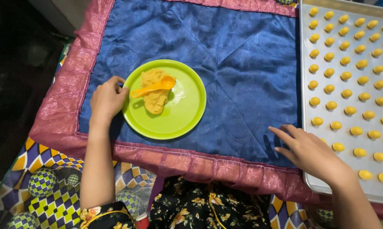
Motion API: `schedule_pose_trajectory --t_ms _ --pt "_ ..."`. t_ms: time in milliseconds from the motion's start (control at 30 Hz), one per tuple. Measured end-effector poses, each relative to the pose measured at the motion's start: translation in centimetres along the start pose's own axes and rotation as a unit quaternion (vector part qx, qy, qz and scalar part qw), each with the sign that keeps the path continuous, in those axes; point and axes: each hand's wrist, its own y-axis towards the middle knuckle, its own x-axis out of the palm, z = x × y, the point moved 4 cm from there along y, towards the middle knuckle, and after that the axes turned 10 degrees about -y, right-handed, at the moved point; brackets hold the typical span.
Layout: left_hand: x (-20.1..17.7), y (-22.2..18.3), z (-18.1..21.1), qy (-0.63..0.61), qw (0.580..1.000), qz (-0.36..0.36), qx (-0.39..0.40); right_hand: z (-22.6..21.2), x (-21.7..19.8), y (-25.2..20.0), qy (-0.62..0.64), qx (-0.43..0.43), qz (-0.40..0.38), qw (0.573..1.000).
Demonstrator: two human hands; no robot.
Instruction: Shaping dough into balls, placing them on a tray, and putting the tray into an oven
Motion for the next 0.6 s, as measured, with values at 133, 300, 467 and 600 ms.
schedule_pose_trajectory --t_ms 133,300,467,600 --pt "-0.1 -1.4 2.4 0.045 0.998 0.022 0.035 0.6 0.7 -1.6 0.001 0.013 0.015 1.0" --pt "4.7 -8.8 15.2 -0.31 0.91 -0.102 0.254 1.6 2.0 -4.0 0.024 0.007 0.061 0.998" --pt "17.3 -14.5 26.4 -0.328 0.8 -0.411 0.288 1.8 2.1 -7.0 0.068 -0.036 0.13 0.989" --pt "31.5 -15.5 29.8 -0.424 0.699 -0.574 0.049 2.0 2.2 -10.1 0.078 -0.035 0.148 0.985"
